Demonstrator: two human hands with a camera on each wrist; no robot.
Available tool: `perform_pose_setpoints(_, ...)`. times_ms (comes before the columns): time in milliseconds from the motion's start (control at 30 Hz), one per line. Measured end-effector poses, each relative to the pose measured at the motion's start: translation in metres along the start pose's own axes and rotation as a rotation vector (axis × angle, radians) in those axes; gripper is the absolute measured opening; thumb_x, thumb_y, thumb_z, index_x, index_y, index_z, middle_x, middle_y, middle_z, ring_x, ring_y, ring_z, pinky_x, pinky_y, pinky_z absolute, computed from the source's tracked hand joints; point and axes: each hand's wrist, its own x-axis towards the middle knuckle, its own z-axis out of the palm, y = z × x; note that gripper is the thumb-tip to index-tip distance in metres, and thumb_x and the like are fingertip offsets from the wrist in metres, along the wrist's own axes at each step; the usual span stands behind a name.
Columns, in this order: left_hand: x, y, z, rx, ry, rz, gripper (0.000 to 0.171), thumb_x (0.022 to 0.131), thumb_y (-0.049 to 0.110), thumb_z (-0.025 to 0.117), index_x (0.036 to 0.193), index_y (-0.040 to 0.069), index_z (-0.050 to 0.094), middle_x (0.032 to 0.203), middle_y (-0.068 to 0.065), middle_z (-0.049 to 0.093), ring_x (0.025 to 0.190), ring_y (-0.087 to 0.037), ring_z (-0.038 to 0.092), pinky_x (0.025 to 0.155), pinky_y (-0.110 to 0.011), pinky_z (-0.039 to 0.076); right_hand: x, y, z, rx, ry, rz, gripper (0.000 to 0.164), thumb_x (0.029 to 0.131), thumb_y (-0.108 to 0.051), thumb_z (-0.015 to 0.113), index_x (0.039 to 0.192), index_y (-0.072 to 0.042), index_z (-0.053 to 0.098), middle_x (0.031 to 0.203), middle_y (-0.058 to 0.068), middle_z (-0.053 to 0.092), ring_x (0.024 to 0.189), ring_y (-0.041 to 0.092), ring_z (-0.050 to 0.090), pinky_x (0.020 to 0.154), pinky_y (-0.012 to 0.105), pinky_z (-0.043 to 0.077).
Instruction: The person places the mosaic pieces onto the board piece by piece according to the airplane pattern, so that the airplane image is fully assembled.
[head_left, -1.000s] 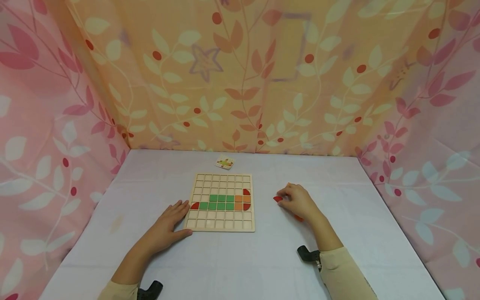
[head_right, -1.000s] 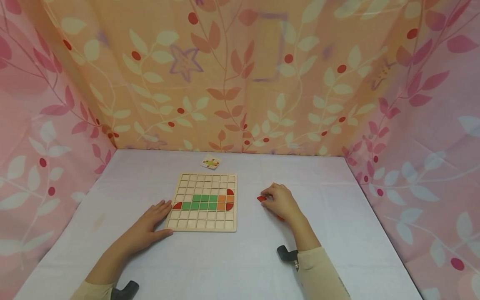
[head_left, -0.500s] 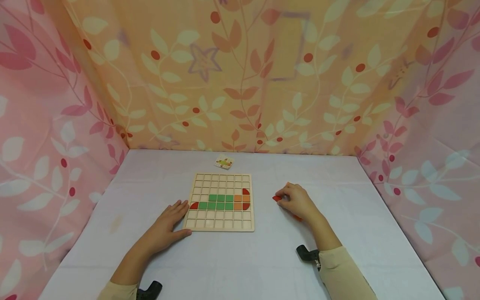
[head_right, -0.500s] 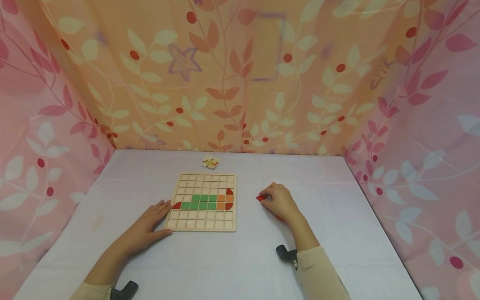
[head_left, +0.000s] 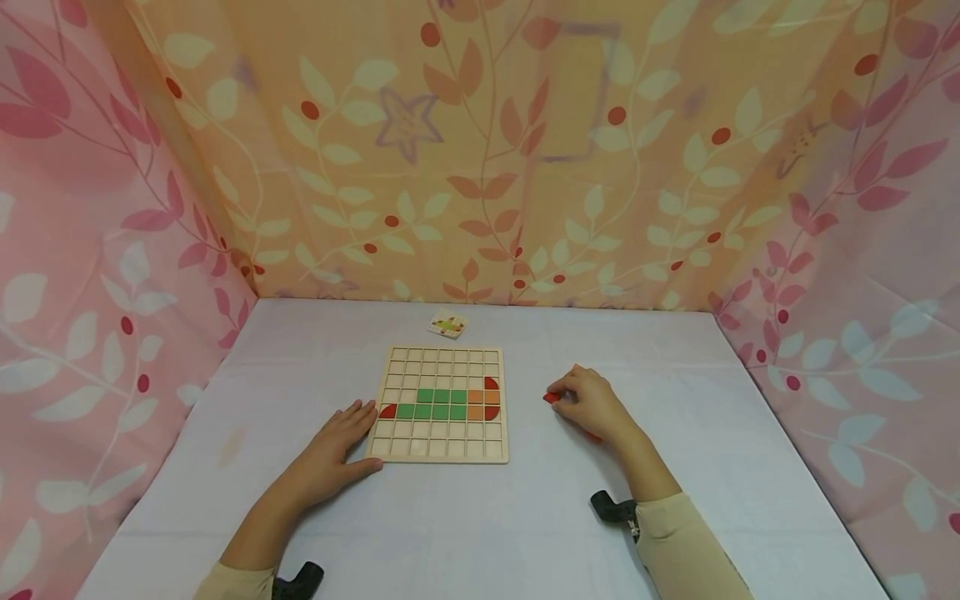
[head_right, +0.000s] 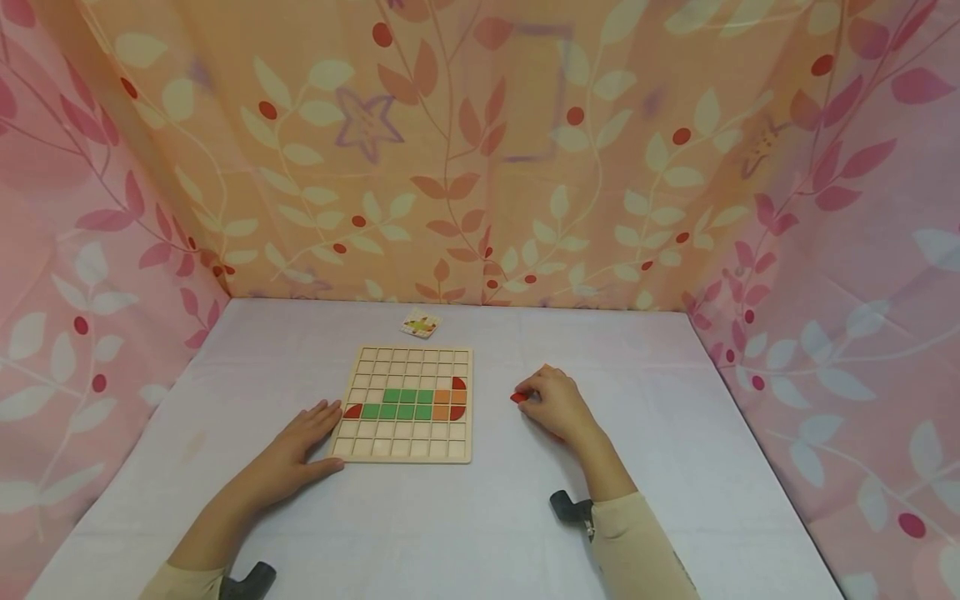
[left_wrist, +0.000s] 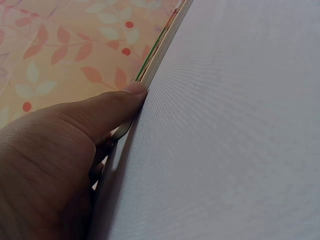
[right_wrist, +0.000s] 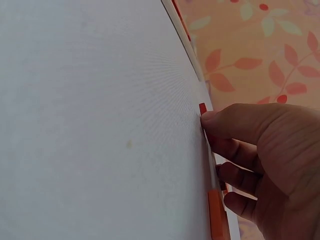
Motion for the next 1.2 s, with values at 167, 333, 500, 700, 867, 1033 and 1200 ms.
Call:
perform_pose_setpoints(167, 0.000, 0.001, -0.001, -0.001, -0.001, 0.009, 0.090, 0.088, 0.046, 0.079, 0.158, 0.006, 0.039, 0.168, -0.006, 0.031, 0.157, -0.033, 0.020, 0.130, -0.046, 0.010, -0.001, -0.002, -0.001, 0.011, -0.003, -0.003, 0.026, 0.083, -0.010, 0.081, 0.108, -0.016, 0.079, 0.099, -0.005, 0.068, 0.104, 0.026, 0.059, 0.096, 0.049, 0.045)
perform_pose_setpoints(333, 0.000, 0.002, -0.001, 0.000, -0.003, 0.009, 0.090, 0.088, 0.046, 0.079, 0.158, 0.006, 0.039, 0.168, -0.006, 0.031, 0.157, -0.033, 0.020, 0.130, -0.047, 0.010, -0.002, -0.004, -0.003, 0.005, 0.000, -0.007, 0.025, 0.082, -0.010, 0.081, 0.107, -0.015, 0.079, 0.099, -0.004, 0.068, 0.102, 0.026, 0.059, 0.095, 0.050, 0.045)
perform_pose_setpoints(500, 0.001, 0.004, -0.001, 0.005, 0.010, 0.015, 0.089, 0.088, 0.046, 0.079, 0.157, 0.006, 0.040, 0.167, -0.007, 0.033, 0.157, -0.034, 0.021, 0.128, -0.054, 0.014, 0.000, -0.007, -0.004, -0.005, 0.000, 0.004, 0.025, 0.084, -0.014, 0.082, 0.108, -0.016, 0.079, 0.101, -0.005, 0.070, 0.101, 0.022, 0.058, 0.093, 0.044, 0.046)
perform_pose_setpoints(700, 0.000, 0.008, -0.002, -0.005, 0.027, 0.015, 0.087, 0.088, 0.045, 0.079, 0.156, 0.006, 0.042, 0.166, -0.009, 0.035, 0.156, -0.036, 0.023, 0.125, -0.059, 0.018, 0.005, -0.013, -0.006, -0.001, 0.029, -0.005, 0.024, 0.085, -0.014, 0.079, 0.108, -0.017, 0.080, 0.102, -0.004, 0.071, 0.099, 0.021, 0.056, 0.088, 0.041, 0.047)
perform_pose_setpoints(867, 0.000, 0.007, -0.002, -0.002, 0.014, 0.004, 0.088, 0.088, 0.046, 0.078, 0.157, 0.005, 0.041, 0.166, -0.009, 0.033, 0.156, -0.037, 0.022, 0.125, -0.059, 0.017, 0.010, -0.021, -0.009, 0.006, 0.021, -0.030, 0.023, 0.087, -0.012, 0.075, 0.110, -0.018, 0.080, 0.102, -0.006, 0.070, 0.105, 0.022, 0.057, 0.095, 0.043, 0.047)
perform_pose_setpoints(1033, 0.000, 0.005, -0.002, 0.003, 0.018, 0.002, 0.089, 0.088, 0.046, 0.079, 0.156, 0.005, 0.041, 0.166, -0.010, 0.034, 0.156, -0.037, 0.023, 0.125, -0.058, 0.018, 0.016, -0.032, -0.010, 0.023, 0.023, -0.074, 0.022, 0.088, -0.012, 0.076, 0.109, -0.018, 0.079, 0.101, -0.006, 0.070, 0.107, 0.022, 0.057, 0.098, 0.044, 0.047)
perform_pose_setpoints(1200, 0.000, 0.004, -0.002, -0.005, 0.004, -0.007, 0.089, 0.087, 0.046, 0.079, 0.157, 0.005, 0.040, 0.167, -0.009, 0.033, 0.156, -0.036, 0.021, 0.126, -0.057, 0.016, 0.024, -0.045, -0.011, 0.034, 0.018, -0.107, 0.022, 0.089, -0.014, 0.076, 0.110, -0.019, 0.079, 0.102, -0.007, 0.069, 0.107, 0.019, 0.056, 0.099, 0.043, 0.046)
